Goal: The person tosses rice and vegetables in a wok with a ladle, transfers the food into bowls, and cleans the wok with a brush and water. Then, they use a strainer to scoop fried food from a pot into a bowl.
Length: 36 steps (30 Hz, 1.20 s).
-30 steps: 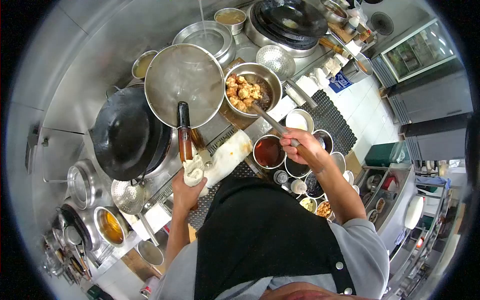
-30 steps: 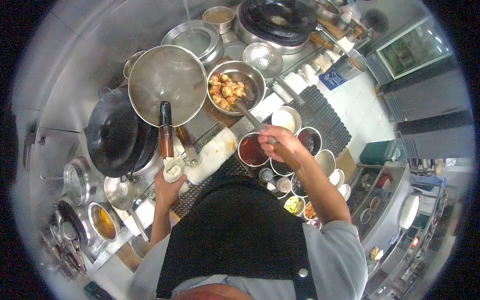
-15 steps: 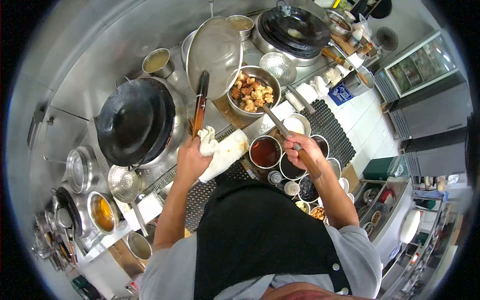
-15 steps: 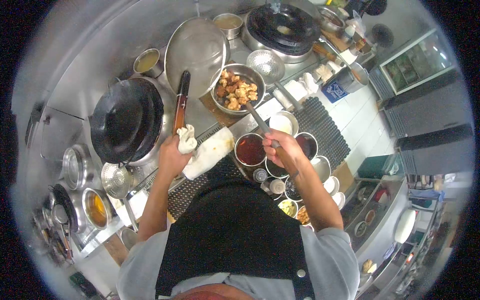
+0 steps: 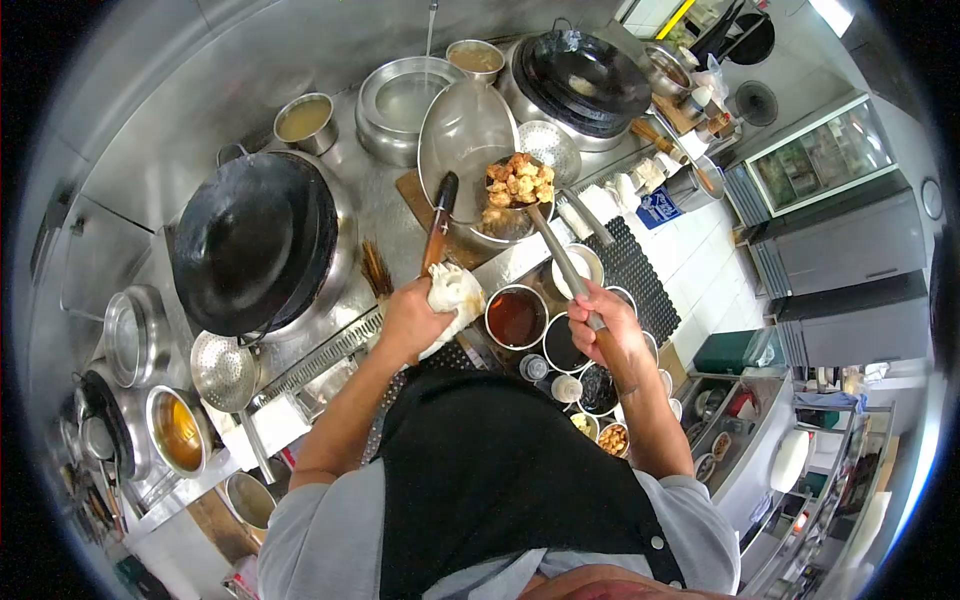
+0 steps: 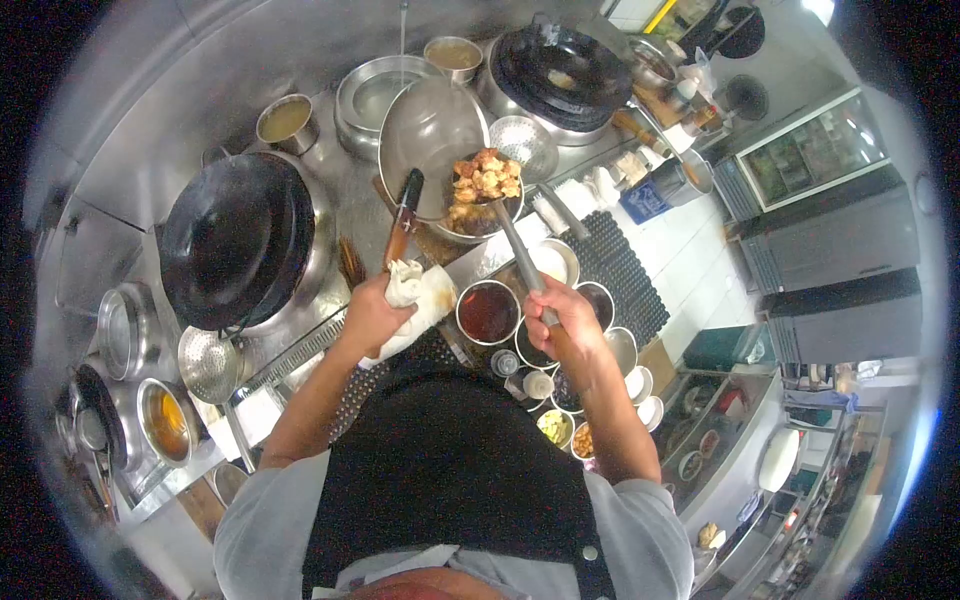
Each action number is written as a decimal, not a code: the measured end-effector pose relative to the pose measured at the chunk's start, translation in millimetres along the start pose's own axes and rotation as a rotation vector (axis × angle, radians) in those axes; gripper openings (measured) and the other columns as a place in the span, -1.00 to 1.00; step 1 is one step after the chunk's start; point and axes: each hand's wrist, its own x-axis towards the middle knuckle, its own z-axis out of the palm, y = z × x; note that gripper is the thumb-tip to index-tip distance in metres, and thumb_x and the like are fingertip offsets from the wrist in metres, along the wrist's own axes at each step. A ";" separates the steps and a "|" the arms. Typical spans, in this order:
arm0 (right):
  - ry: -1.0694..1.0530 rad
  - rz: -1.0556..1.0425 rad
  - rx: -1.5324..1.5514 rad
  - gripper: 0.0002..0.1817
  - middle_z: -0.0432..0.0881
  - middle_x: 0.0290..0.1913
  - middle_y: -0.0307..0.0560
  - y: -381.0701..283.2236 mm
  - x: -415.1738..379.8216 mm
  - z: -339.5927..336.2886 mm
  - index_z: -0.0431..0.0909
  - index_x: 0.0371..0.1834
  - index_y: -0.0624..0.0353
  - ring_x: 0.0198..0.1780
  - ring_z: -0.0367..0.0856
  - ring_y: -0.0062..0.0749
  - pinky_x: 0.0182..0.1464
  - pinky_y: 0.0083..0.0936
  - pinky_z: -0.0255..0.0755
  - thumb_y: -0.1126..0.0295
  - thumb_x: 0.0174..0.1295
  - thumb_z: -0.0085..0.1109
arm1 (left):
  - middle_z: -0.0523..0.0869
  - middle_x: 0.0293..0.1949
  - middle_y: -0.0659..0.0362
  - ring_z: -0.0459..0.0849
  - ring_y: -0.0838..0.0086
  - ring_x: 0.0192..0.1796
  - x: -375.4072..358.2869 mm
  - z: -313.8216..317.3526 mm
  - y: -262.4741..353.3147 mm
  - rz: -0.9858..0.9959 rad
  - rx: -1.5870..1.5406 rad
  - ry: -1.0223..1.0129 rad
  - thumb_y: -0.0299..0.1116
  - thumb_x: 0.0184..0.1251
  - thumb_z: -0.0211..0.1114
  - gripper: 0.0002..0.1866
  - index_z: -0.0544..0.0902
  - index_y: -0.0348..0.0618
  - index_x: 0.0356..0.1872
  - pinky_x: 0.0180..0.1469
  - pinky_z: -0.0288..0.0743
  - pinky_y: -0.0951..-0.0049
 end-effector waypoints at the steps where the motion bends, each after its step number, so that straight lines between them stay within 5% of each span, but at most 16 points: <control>1: 0.013 -0.045 -0.083 -0.56 0.42 -0.41 -0.26 0.2 -1.5 6.5 0.33 0.34 0.09 -0.63 0.36 -0.54 -0.64 -0.56 0.19 0.34 0.44 0.15 | 0.76 -0.13 -0.23 0.76 -0.12 -0.05 -1.3 3.9 1.7 -0.034 -0.224 -0.019 -0.30 0.03 0.57 -0.51 0.68 -0.34 -0.02 0.06 0.64 0.13; 2: 0.015 -0.043 -0.063 -0.40 0.45 -0.42 -0.23 2.7 0.9 7.1 0.30 0.48 0.14 -0.65 0.39 -0.49 -0.65 -0.53 0.24 0.40 0.38 0.19 | 0.82 -0.08 -0.10 0.81 0.12 -0.04 -2.2 14.5 -5.6 -0.090 -0.404 -0.057 -0.38 0.11 0.56 -0.52 0.69 -0.32 0.08 0.06 0.65 0.30; 3: 0.015 -0.048 -0.065 -0.40 0.45 -0.42 -0.23 7.0 6.1 5.3 0.30 0.48 0.14 -0.65 0.39 -0.49 -0.65 -0.53 0.24 0.40 0.38 0.19 | 0.82 -0.08 -0.10 0.81 0.12 -0.04 -3.5 15.5 -1.6 -0.085 -0.405 -0.056 -0.38 0.11 0.56 -0.52 0.69 -0.32 0.08 0.06 0.65 0.30; 6: 0.225 -0.219 -0.637 -0.17 0.53 -0.49 -0.21 27.9 27.2 3.2 0.14 0.67 0.15 -0.64 0.46 -0.48 -0.61 -0.49 0.38 0.56 0.29 0.18 | 0.81 -0.09 0.21 0.75 0.51 -0.08 -6.7 16.6 8.4 -0.260 -0.882 -0.194 -0.55 0.24 0.47 -0.64 0.71 -0.29 0.07 0.00 0.62 0.42; 11: 0.301 -0.244 -0.822 -0.17 0.53 -0.48 -0.26 32.0 35.3 -8.8 0.08 0.69 0.16 -0.64 0.44 -0.57 -0.61 -0.53 0.37 0.56 0.33 0.16 | 0.80 -0.05 0.14 0.77 0.49 -0.11 -4.8 9.1 7.5 -0.292 -0.838 -0.243 -0.47 0.23 0.51 -0.58 0.69 -0.32 0.12 -0.02 0.65 0.40; 13: 0.404 -0.526 -1.027 -0.21 0.51 -0.49 -0.28 40.3 39.8 -13.0 0.09 0.69 0.15 -0.63 0.44 -0.61 -0.61 -0.56 0.37 0.55 0.38 0.13 | 0.80 -0.11 0.21 0.74 0.55 -0.12 -5.1 6.2 4.1 -0.300 -0.992 -0.207 -0.53 0.25 0.48 -0.61 0.69 -0.27 0.12 -0.05 0.64 0.46; 17: 0.492 -0.484 -0.712 -0.25 0.49 -0.45 -0.32 16.8 25.3 -16.7 0.08 0.69 0.14 -0.61 0.43 -0.62 -0.58 -0.60 0.38 0.53 0.44 0.07 | 0.81 -0.07 0.15 0.79 0.47 -0.12 3.1 -14.2 -4.6 -0.315 -1.066 -0.230 -0.54 0.24 0.48 -0.57 0.66 -0.29 0.16 -0.06 0.69 0.44; 22: 0.531 -0.373 -0.730 -0.26 0.50 -0.46 -0.31 7.1 9.6 -21.9 0.17 0.66 0.15 -0.58 0.43 -0.65 -0.58 -0.62 0.31 0.50 0.39 0.09 | 0.82 -0.11 0.17 0.78 0.50 -0.15 30.4 -77.3 12.0 -0.294 -0.940 -0.245 -0.51 0.17 0.54 -0.57 0.70 -0.28 0.10 -0.07 0.69 0.43; 25: 0.440 -0.253 -0.982 -0.25 0.58 -0.49 -0.15 10.3 30.2 -53.4 0.23 0.65 0.09 -0.55 0.56 -0.40 -0.48 -0.45 0.45 0.48 0.34 0.14 | 0.80 -0.12 0.21 0.75 0.55 -0.16 54.5 -106.9 18.8 -0.229 -0.872 -0.265 -0.51 0.13 0.57 -0.54 0.70 -0.26 0.09 -0.10 0.67 0.42; 27: 0.327 -0.760 -1.775 -0.21 0.70 -0.39 0.10 12.8 52.8 -68.9 0.24 0.64 0.06 -0.36 0.75 -0.09 -0.29 -0.16 0.59 0.42 0.29 0.22 | 0.80 -0.12 0.20 0.76 0.54 -0.14 65.8 -119.9 24.3 -0.206 -0.853 -0.264 -0.51 0.12 0.57 -0.54 0.69 -0.28 0.09 -0.09 0.66 0.43; 28: 0.418 -0.474 -1.934 -0.23 0.72 -0.27 0.26 6.0 57.7 -43.3 0.26 0.61 0.06 -0.15 0.76 0.20 -0.10 0.02 0.62 0.38 0.27 0.22 | 0.80 -0.12 0.20 0.76 0.54 -0.14 70.8 -123.2 24.3 -0.207 -0.847 -0.274 -0.51 0.12 0.57 -0.54 0.69 -0.28 0.09 -0.09 0.66 0.43; 29: 0.424 -0.471 -1.928 -0.23 0.72 -0.27 0.26 1.1 64.0 -27.6 0.26 0.61 0.06 -0.15 0.76 0.20 -0.10 0.02 0.62 0.38 0.27 0.22 | 0.81 -0.12 0.19 0.76 0.53 -0.14 74.7 -125.4 22.9 -0.201 -0.873 -0.299 -0.51 0.11 0.58 -0.53 0.69 -0.29 0.09 -0.08 0.66 0.43; 32: 0.372 -0.003 -2.162 -0.28 0.71 0.10 0.26 -13.2 90.1 -9.5 0.31 0.56 0.15 0.03 0.72 0.15 0.09 -0.05 0.59 0.32 0.29 0.20 | 0.81 -0.12 0.18 0.76 0.53 -0.15 76.5 -127.3 23.4 -0.212 -0.916 -0.303 -0.50 0.09 0.59 -0.53 0.69 -0.30 0.08 -0.07 0.66 0.44; 35: 0.173 -0.180 -1.986 -0.30 0.72 0.06 0.25 -38.6 113.2 -33.2 0.35 0.54 0.19 0.04 0.73 0.12 0.09 -0.10 0.60 0.29 0.30 0.22 | 0.80 -0.12 0.18 0.76 0.54 -0.16 71.4 -126.3 19.2 -0.211 -0.947 -0.286 -0.48 0.10 0.60 -0.53 0.69 -0.30 0.08 -0.07 0.66 0.45; 36: 0.128 -0.045 -1.971 -0.26 0.74 0.01 0.24 -56.3 115.7 -27.4 0.33 0.55 0.21 -0.06 0.78 -0.01 0.02 -0.20 0.64 0.24 0.29 0.25 | 0.80 -0.12 0.18 0.75 0.54 -0.17 69.8 -126.6 16.7 -0.186 -0.964 -0.292 -0.47 0.11 0.60 -0.53 0.69 -0.30 0.08 -0.08 0.66 0.45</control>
